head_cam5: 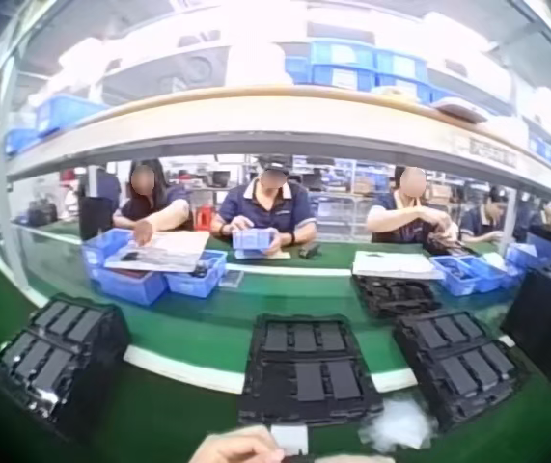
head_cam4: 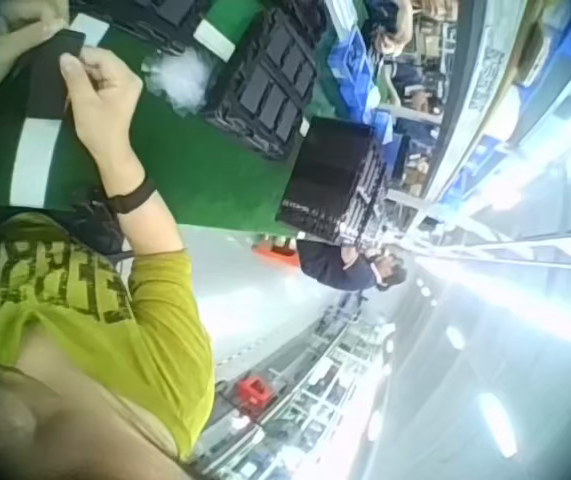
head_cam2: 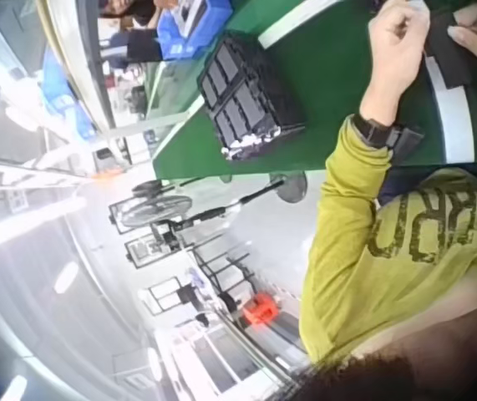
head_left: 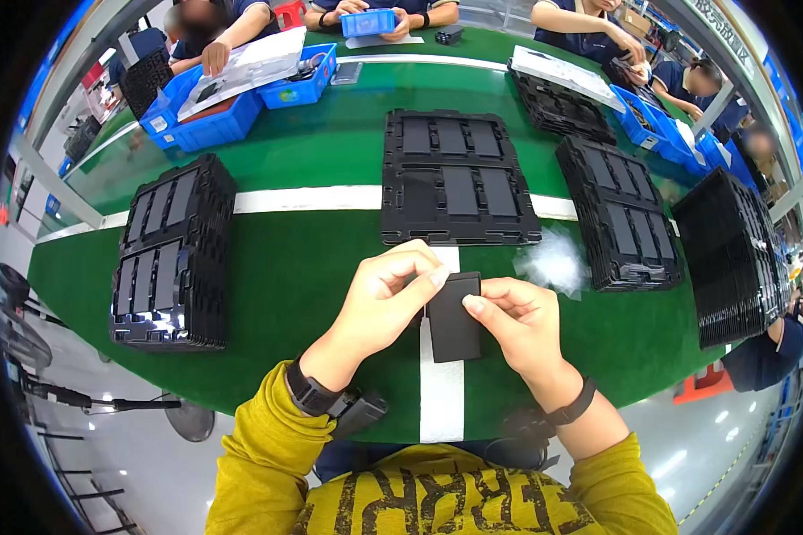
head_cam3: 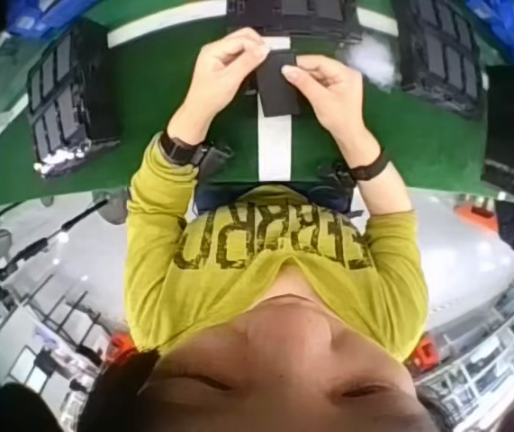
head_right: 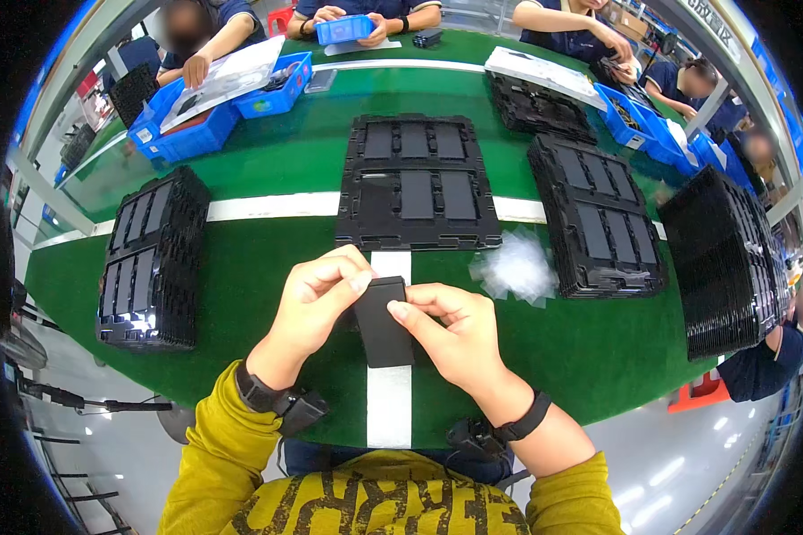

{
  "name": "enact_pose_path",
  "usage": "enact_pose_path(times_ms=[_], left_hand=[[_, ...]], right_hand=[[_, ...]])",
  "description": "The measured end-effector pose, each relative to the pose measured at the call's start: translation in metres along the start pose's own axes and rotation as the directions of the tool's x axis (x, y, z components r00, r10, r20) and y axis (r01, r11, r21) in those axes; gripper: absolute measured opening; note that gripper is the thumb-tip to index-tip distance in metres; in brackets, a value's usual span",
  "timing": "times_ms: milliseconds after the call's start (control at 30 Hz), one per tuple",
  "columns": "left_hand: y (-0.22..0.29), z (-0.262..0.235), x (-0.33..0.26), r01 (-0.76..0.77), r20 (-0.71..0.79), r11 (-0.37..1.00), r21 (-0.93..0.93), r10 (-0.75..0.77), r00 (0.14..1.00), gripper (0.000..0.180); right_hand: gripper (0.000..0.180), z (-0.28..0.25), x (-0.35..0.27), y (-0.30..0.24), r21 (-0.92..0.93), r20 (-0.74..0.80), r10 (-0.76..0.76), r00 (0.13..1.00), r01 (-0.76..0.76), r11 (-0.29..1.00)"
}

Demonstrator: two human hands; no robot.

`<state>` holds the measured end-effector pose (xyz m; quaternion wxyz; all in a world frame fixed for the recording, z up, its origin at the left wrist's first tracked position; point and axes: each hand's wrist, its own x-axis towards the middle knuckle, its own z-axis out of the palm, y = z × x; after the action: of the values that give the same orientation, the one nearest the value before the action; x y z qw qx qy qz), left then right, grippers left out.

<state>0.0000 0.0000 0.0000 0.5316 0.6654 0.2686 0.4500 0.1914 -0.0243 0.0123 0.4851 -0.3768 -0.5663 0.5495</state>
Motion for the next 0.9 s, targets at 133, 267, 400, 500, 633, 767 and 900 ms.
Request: enact_pose_path(times_ms=[133, 267, 400, 500, 633, 767, 900], left_hand=[[0.009, 0.020, 0.008, -0.021, -0.127, 0.995, -0.094, 0.009, 0.992, 0.016], [0.007, 0.014, 0.011, -0.128, -0.103, 0.983, -0.129, 0.115, 0.988, 0.019], [0.007, 0.011, 0.010, -0.153, -0.015, 0.984, -0.088, 0.152, 0.988, 0.024], [0.001, 0.014, 0.011, -0.157, 0.003, 0.976, -0.149, 0.159, 0.987, 0.029], [0.004, 0.020, 0.004, -0.049, -0.016, 0.983, -0.176, 0.047, 0.999, 0.039], [0.000, 0.025, 0.003, 0.050, 0.011, 0.949, -0.313, -0.049, 0.999, 0.053], [0.002, 0.027, 0.005, 0.000, -0.041, 0.882, -0.472, -0.021, 0.999, 0.067]], right_hand=[[0.014, -0.001, -0.001, 0.001, 0.096, -0.027, 0.026, 0.999, -0.023, 0.995], [0.014, 0.001, -0.002, 0.001, 0.145, -0.019, 0.010, 1.000, -0.007, 0.989], [0.014, 0.003, -0.003, -0.002, 0.120, -0.001, -0.003, 1.000, 0.004, 0.993], [0.014, 0.001, -0.004, -0.001, 0.095, 0.006, -0.040, 0.999, 0.039, 0.995], [0.014, 0.000, -0.006, 0.000, 0.144, -0.031, -0.084, 0.996, 0.088, 0.986], [0.012, 0.002, -0.008, -0.004, 0.114, -0.087, -0.109, 0.990, 0.119, 0.986], [0.013, 0.001, -0.004, -0.005, -0.005, -0.076, -0.151, 0.986, 0.151, 0.988]])
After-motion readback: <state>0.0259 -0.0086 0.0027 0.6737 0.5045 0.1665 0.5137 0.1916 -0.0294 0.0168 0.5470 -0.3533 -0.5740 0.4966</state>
